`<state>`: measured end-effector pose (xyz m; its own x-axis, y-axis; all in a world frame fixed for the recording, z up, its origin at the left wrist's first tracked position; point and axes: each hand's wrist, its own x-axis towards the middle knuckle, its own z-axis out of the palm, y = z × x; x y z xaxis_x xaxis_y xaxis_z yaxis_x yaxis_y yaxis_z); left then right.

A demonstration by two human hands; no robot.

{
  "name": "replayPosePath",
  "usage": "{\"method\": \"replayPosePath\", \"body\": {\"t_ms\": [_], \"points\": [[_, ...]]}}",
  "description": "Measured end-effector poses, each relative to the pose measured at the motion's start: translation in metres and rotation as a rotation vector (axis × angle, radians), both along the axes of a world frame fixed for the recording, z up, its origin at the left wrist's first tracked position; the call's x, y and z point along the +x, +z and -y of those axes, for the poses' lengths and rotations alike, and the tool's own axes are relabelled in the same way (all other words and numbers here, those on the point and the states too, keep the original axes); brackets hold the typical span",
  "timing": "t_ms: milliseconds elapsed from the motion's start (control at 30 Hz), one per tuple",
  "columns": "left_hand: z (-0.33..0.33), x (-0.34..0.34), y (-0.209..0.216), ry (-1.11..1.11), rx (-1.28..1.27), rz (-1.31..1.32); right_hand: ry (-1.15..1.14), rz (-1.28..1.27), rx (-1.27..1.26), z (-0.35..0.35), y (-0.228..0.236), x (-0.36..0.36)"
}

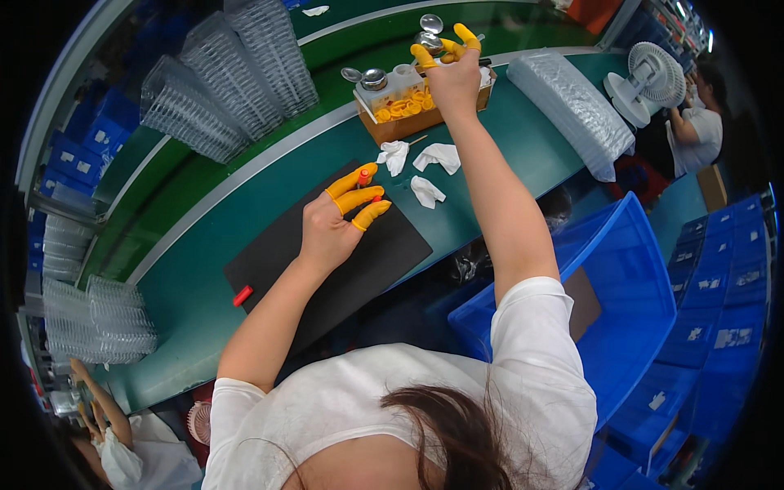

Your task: The person writes on the label of a plastic bin using markers, adjusts a cardboard sheet inside the bin, and cleans a marker using liquid from a dispenser and a wipe.

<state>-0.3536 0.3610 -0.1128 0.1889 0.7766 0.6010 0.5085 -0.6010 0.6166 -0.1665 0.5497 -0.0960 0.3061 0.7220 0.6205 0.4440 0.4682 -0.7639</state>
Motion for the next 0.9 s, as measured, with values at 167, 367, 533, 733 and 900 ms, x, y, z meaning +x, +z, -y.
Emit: {"method": "replayPosePath", "body": {"t_ms": [167, 367, 533, 733, 900], "points": [[-0.007, 0.006, 0.0, 0.028, -0.029, -0.038, 0.077, -0.338, -0.063, -0.015, -0.002, 0.015], [-0.008, 0.003, -0.001, 0.063, -0.04, -0.037, 0.094, -0.262, -0.067, -0.01, -0.005, 0.004], [-0.001, -0.006, 0.0, 0.047, 0.004, -0.046, 0.009, 0.257, -0.146, -0.008, -0.018, -0.001], [0.022, -0.013, 0.013, -0.013, -0.092, 0.256, 0.066, 0.288, 0.112, 0.067, 0.013, -0.002], [0.034, -0.023, 0.014, -0.108, -0.231, 0.629, 0.906, 0.21, -0.334, 0.16, 0.025, -0.031]]}}
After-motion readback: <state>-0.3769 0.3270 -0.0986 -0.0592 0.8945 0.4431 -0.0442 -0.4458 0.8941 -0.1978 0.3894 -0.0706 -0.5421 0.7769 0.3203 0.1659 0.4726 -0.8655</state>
